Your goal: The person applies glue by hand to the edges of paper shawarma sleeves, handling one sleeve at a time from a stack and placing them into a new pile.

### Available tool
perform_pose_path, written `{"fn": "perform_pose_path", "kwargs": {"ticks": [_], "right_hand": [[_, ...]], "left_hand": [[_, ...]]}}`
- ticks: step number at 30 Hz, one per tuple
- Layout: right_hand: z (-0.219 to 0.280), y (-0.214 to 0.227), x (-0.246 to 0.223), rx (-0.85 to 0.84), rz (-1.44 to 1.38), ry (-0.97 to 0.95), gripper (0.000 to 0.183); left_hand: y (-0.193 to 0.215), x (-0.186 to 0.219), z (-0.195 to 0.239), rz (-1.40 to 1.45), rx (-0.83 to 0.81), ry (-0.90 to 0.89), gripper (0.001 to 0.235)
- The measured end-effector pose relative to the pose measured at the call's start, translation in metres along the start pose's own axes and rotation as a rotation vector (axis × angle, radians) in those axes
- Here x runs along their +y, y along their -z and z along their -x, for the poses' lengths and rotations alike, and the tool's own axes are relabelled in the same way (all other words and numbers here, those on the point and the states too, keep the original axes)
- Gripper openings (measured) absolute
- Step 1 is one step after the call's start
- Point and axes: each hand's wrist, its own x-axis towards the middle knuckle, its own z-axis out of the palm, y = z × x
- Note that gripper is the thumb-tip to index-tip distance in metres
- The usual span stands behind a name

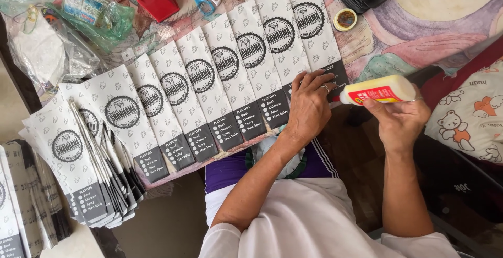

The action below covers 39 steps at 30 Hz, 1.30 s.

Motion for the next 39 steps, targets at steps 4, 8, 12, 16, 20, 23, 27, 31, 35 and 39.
{"fn": "perform_pose_path", "kwargs": {"ticks": [4,8,12,16,20,23,27,31,35,39], "right_hand": [[-0.007,0.024,0.020,0.086,-0.051,0.042,0.049],[-0.009,0.025,0.019,0.120,-0.048,0.006,0.040],[0.000,0.001,0.014,0.031,-0.080,-0.007,0.053],[-0.004,0.005,0.019,0.071,-0.059,-0.015,0.054],[-0.017,0.029,0.021,0.128,-0.113,0.041,0.044],[-0.014,0.040,0.018,0.206,-0.146,-0.004,0.036],[-0.008,0.037,0.009,0.223,-0.197,-0.054,0.027],[-0.004,0.020,0.010,0.149,-0.266,-0.063,0.041],[0.000,-0.005,0.006,0.082,-0.262,-0.042,0.040],[0.008,-0.012,0.014,-0.002,-0.170,-0.078,0.044]], "left_hand": [[0.000,-0.001,0.001,-0.015,-0.028,0.006,0.037],[0.000,0.000,0.001,-0.016,-0.021,0.008,0.040],[0.003,0.002,0.000,-0.036,-0.040,0.006,0.036],[0.001,0.001,0.000,-0.055,-0.039,-0.008,0.034],[0.005,0.002,-0.004,-0.057,-0.026,-0.067,0.034],[0.010,0.001,-0.002,-0.045,-0.039,-0.125,0.030],[0.043,0.006,-0.001,-0.037,-0.018,-0.062,0.029],[0.055,-0.012,0.017,-0.179,-0.028,-0.066,0.008],[0.055,-0.016,0.030,-0.132,-0.119,-0.025,0.007],[0.058,-0.016,0.034,-0.115,-0.172,-0.006,0.028]]}}
